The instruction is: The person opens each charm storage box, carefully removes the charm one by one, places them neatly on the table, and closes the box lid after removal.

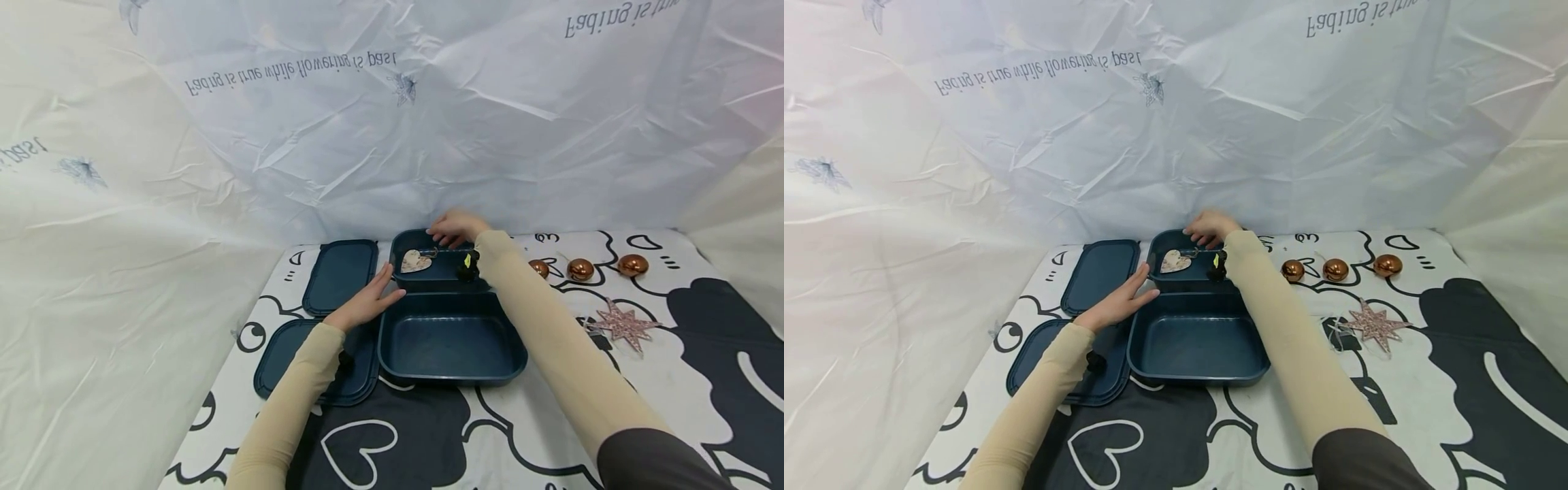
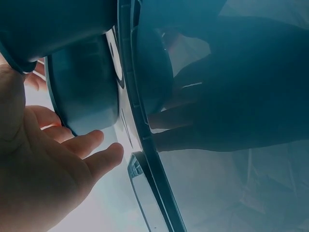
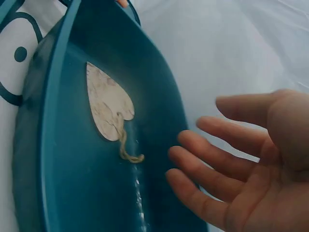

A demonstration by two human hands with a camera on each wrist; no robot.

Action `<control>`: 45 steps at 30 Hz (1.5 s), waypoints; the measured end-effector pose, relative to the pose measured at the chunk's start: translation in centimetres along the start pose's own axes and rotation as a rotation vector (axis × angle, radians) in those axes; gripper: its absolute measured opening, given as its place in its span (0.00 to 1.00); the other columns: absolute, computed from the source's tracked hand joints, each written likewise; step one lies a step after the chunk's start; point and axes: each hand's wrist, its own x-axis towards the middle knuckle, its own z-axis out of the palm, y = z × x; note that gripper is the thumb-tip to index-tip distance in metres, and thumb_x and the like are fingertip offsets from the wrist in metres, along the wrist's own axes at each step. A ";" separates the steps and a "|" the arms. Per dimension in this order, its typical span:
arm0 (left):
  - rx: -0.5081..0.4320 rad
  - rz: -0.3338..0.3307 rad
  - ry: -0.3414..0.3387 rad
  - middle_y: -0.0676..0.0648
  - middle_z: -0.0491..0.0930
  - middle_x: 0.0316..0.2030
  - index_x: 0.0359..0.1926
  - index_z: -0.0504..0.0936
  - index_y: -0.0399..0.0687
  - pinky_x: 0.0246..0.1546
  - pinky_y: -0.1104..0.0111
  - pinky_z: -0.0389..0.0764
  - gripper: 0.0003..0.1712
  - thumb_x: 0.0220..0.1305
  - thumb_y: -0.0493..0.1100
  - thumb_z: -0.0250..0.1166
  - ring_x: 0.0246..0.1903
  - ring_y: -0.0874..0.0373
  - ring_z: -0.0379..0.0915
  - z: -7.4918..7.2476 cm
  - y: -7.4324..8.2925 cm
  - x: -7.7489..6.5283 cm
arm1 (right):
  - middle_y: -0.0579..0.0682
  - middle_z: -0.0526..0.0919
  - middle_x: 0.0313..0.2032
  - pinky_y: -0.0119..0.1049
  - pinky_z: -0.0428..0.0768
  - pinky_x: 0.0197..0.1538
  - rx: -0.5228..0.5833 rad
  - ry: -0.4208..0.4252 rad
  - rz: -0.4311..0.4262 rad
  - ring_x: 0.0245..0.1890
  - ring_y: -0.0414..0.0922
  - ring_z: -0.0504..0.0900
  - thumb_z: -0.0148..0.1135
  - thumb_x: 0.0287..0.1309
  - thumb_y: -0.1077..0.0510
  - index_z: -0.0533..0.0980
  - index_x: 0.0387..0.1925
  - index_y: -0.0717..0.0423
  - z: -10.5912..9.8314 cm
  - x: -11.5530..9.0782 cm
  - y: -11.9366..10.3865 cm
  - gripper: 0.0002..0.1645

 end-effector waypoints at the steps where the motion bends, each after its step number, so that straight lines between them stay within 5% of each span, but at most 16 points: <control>1: 0.000 -0.002 -0.001 0.47 0.30 0.81 0.82 0.36 0.53 0.75 0.46 0.46 0.53 0.72 0.73 0.48 0.79 0.48 0.30 0.0 0.0 0.0 | 0.63 0.75 0.62 0.52 0.77 0.61 -0.003 -0.015 0.008 0.61 0.58 0.75 0.53 0.77 0.51 0.69 0.69 0.63 0.2 0.1 0.0 0.28; 14: 0.005 -0.003 -0.002 0.49 0.30 0.81 0.82 0.37 0.53 0.74 0.46 0.46 0.53 0.72 0.73 0.48 0.79 0.48 0.30 -0.1 0.0 -0.1 | 0.65 0.70 0.65 0.52 0.76 0.62 -0.070 -0.181 0.081 0.63 0.59 0.73 0.50 0.78 0.50 0.67 0.70 0.63 1.9 1.5 0.8 0.28; 24: 0.009 -0.004 -0.004 0.52 0.29 0.80 0.82 0.36 0.54 0.75 0.47 0.46 0.53 0.71 0.74 0.48 0.79 0.51 0.30 -0.4 0.0 -0.2 | 0.61 0.76 0.59 0.50 0.80 0.56 -0.194 -0.208 0.113 0.60 0.57 0.76 0.52 0.76 0.47 0.74 0.62 0.62 2.9 2.6 0.4 0.26; 31: 0.007 -0.005 -0.016 0.50 0.30 0.81 0.82 0.35 0.56 0.75 0.47 0.47 0.51 0.73 0.72 0.48 0.79 0.50 0.30 -0.3 0.0 -0.2 | 0.63 0.64 0.71 0.54 0.72 0.66 -0.182 -0.244 0.106 0.70 0.60 0.66 0.50 0.78 0.50 0.64 0.73 0.63 3.9 2.5 0.4 0.31; 45: -0.005 -0.004 -0.022 0.53 0.27 0.80 0.82 0.34 0.56 0.75 0.46 0.46 0.52 0.72 0.72 0.48 0.79 0.52 0.29 -0.2 0.0 -0.3 | 0.61 0.55 0.76 0.56 0.68 0.68 -0.218 -0.282 0.026 0.72 0.58 0.62 0.52 0.77 0.48 0.61 0.74 0.63 5.4 2.5 -0.3 0.35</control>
